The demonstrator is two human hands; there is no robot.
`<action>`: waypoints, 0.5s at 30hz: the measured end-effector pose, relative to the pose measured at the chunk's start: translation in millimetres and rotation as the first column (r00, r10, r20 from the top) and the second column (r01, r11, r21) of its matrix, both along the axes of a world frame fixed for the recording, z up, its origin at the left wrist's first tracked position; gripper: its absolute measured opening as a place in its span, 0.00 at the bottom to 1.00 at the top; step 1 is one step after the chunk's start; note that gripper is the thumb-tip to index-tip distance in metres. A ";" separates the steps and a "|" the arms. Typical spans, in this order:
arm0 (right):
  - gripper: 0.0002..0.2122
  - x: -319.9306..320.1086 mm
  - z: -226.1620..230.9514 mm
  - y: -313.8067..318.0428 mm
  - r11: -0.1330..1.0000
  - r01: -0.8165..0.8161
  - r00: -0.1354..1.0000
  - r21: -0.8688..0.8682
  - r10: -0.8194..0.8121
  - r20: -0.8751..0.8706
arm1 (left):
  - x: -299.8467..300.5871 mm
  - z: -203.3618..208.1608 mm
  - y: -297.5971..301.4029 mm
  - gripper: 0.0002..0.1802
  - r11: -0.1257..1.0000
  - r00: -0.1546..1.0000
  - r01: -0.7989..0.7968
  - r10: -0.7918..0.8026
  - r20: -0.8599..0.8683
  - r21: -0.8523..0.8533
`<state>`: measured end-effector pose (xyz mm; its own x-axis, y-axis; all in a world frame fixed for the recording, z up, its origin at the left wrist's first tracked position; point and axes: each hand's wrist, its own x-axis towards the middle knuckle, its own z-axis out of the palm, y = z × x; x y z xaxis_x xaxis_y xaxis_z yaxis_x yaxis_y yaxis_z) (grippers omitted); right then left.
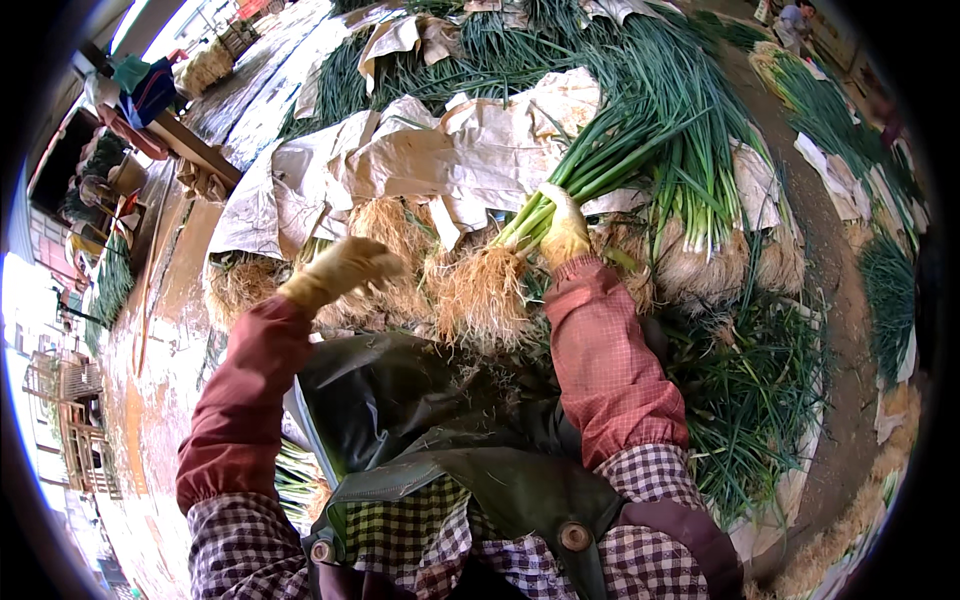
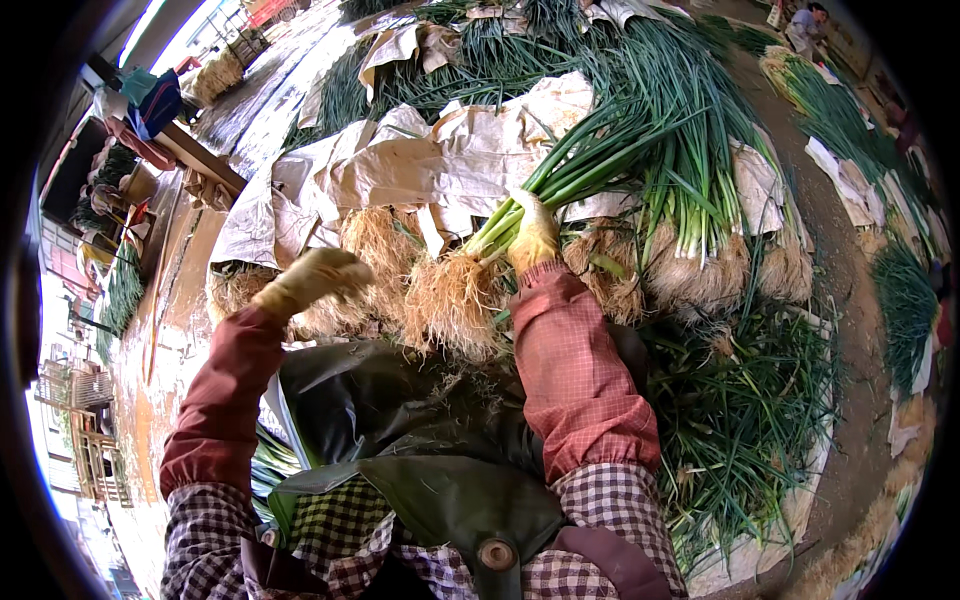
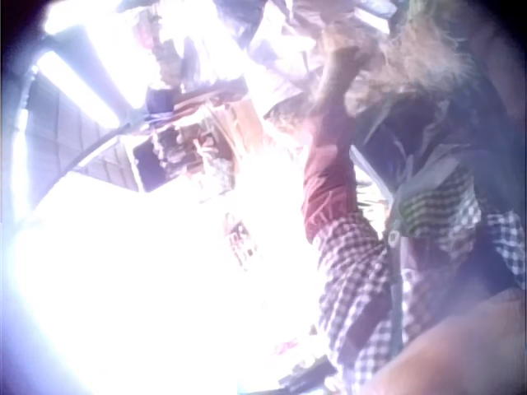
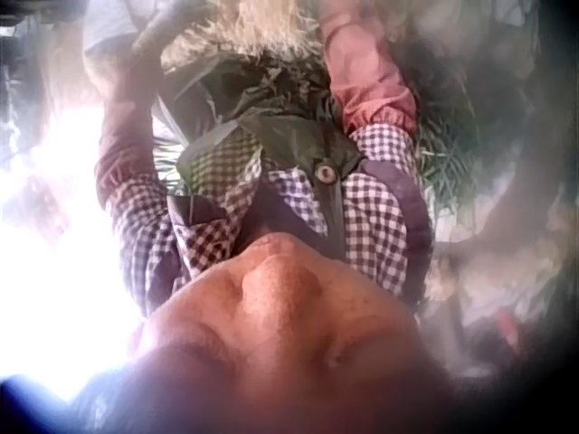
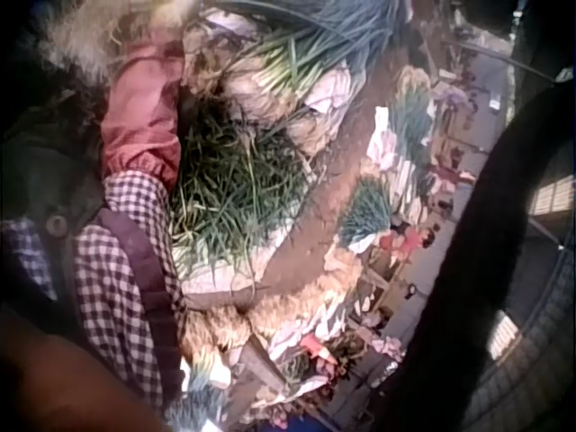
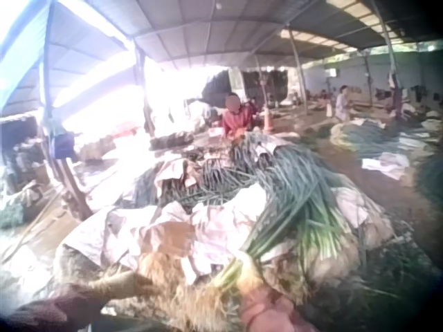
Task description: The person sorts and cleans bunches of scallions by hand, removing outer layers and loose debris before arranging them in a pile.
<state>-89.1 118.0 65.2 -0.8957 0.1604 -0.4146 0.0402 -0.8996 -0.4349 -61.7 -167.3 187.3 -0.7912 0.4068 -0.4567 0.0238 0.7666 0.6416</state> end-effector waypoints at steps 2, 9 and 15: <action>0.10 -0.2 -1.5 0.1 1.000 -0.022 0.998 -0.019 0.021 -0.051 | -19.5 -60.8 -3.5 0.22 0.790 0.709 0.477 -0.605 -0.364 -0.384; 0.10 8.5 3.9 16.9 0.999 -0.014 0.997 0.051 0.017 -0.073 | -20.4 -23.5 71.4 0.20 0.497 0.692 0.281 -0.697 -0.185 -0.821; 0.09 6.3 3.8 8.8 1.000 0.014 1.000 -0.006 -0.014 -0.005 | -26.4 -31.1 69.4 0.15 0.881 0.854 0.116 -0.324 -0.406 -0.459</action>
